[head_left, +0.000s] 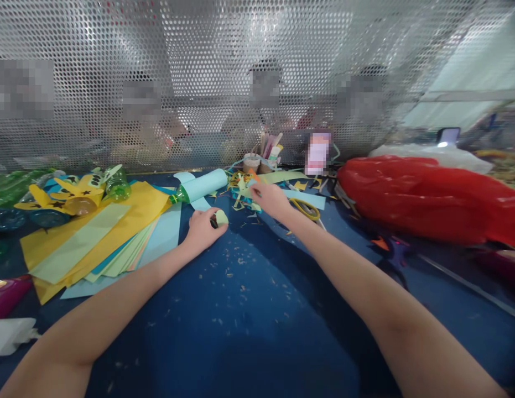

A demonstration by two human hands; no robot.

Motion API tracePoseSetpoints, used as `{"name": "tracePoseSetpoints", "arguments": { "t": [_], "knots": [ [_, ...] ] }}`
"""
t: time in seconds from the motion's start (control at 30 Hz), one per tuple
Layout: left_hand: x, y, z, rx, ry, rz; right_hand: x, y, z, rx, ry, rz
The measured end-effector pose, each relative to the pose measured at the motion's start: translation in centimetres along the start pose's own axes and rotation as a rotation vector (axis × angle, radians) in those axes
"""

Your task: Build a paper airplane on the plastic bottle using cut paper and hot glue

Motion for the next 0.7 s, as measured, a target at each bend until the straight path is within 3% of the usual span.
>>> {"name": "tracePoseSetpoints", "arguments": {
  "t": [0.13,0.2,0.3,0.47,0.57,0.7],
  "knots": [
    [-0.1,0.0,0.0,0.012,-0.006,-0.008,-0.4,-4.1,1.2,-0.274,0.055,-0.018],
    [0.0,0.1,-0.1,0.014,0.0,0.0,0.7,-5.8,2.3,-0.337,0.028,0.028],
    [0.2,0.0,-0.1,-0.019,0.016,0.018,3.4,-6.0,4.2,-0.203,-0.058,0.157],
    [0.2,-0.6,-0.1,-0.095,0.055,0.009,9.3,-1.7,8.6,0.245,-0.469,0.272],
    [0.2,-0.7,-0.1,-0.117,0.072,0.02,11.4,0.1,10.7,0.299,-0.629,0.249],
    [0.3,-0.8,0.0,-0.116,0.071,0.055,12.3,1.0,11.6,0.295,-0.693,0.242]
  ]
}}
Point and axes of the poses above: each hand's wrist, its own z-axis away from the middle knuckle, its own y-axis out of the palm, x = y × z, the point moved 8 cm from there along -z, towards the middle knuckle, and after that the axes turned 7 degrees about x, right-handed, at the moved point
